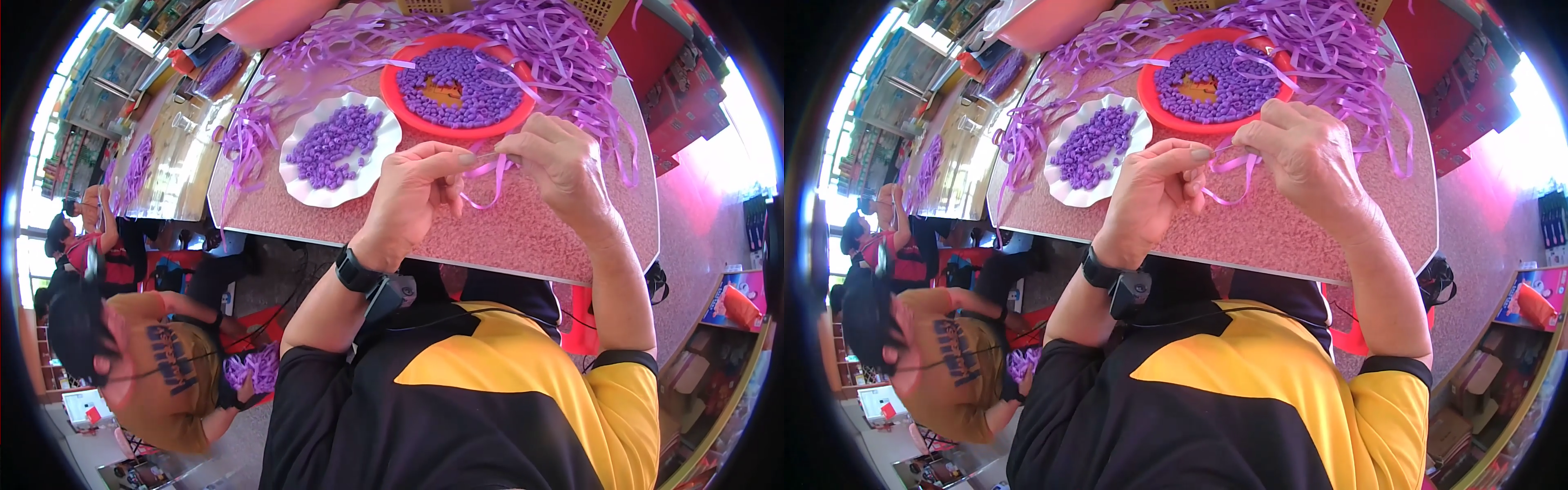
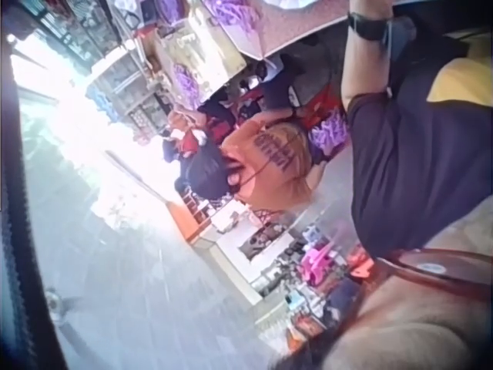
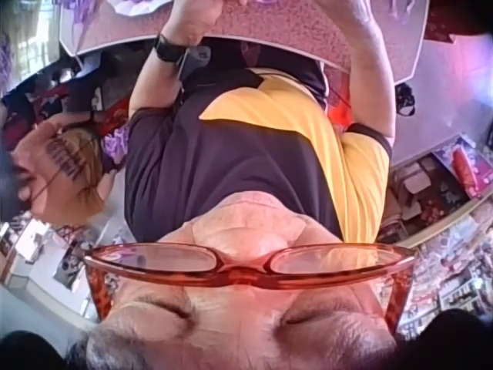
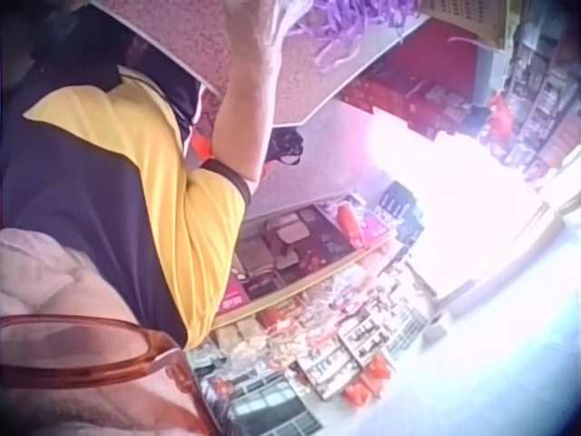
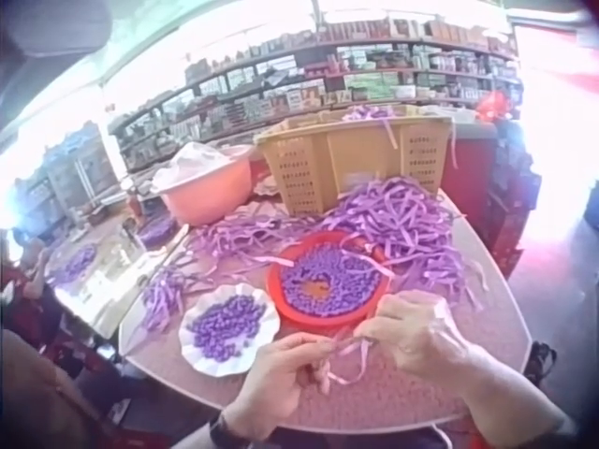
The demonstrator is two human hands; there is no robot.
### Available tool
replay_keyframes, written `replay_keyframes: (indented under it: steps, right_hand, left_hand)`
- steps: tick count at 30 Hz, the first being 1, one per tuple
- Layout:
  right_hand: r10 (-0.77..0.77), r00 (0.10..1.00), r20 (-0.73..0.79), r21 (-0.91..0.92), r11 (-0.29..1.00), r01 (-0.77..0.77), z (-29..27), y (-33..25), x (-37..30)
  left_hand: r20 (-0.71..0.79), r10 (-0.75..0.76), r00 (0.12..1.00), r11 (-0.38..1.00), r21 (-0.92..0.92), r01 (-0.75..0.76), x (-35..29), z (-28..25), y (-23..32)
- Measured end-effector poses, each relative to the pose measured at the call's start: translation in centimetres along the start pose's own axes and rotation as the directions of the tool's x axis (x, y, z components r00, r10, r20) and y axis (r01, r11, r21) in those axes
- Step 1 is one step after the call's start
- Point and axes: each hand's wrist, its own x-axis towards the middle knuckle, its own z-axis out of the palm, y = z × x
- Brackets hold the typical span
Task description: Assembling toy components by tying purple ribbons and arranging small beads.
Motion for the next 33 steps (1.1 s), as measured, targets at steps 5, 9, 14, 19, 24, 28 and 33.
replay_keyframes:
  steps: [5,9,14,19,24,28,33]
  right_hand:
    - [0.066,0.998,0.006,0.007,0.998,-0.066,0.0,-0.1,0.1]
    - [0.058,0.998,0.032,-0.146,0.988,-0.053,-0.7,1.4,-0.2]
    - [-0.039,0.996,0.082,-0.206,0.977,0.056,-0.2,0.3,0.0]
    - [0.032,0.99,0.136,0.007,0.999,-0.033,0.7,0.5,-0.8]
    - [0.005,0.99,0.143,0.053,0.999,-0.013,0.3,0.0,-0.7]
    - [0.03,0.991,0.131,0.082,0.996,-0.041,-0.1,-0.3,-0.7]
    - [0.054,0.992,0.117,0.058,0.996,-0.061,-0.4,-0.4,-0.6]
  left_hand:
    - [-0.017,0.051,0.999,0.994,0.101,-0.049,0.2,-0.8,0.0]
    - [-0.077,0.059,0.995,0.992,0.113,-0.05,-0.1,-1.1,0.2]
    - [-0.072,0.023,0.997,0.996,0.091,-0.017,-0.3,-0.8,-0.3]
    - [-0.091,0.031,0.995,0.999,0.041,-0.027,0.1,-0.6,-0.9]
    - [-0.053,-0.011,0.999,0.996,0.093,0.016,-0.1,-0.6,-1.4]
    - [-0.095,-0.045,0.994,0.997,0.058,0.051,-0.2,0.5,-0.6]
    - [0.021,-0.014,1.0,0.965,0.261,0.008,0.1,1.3,0.1]
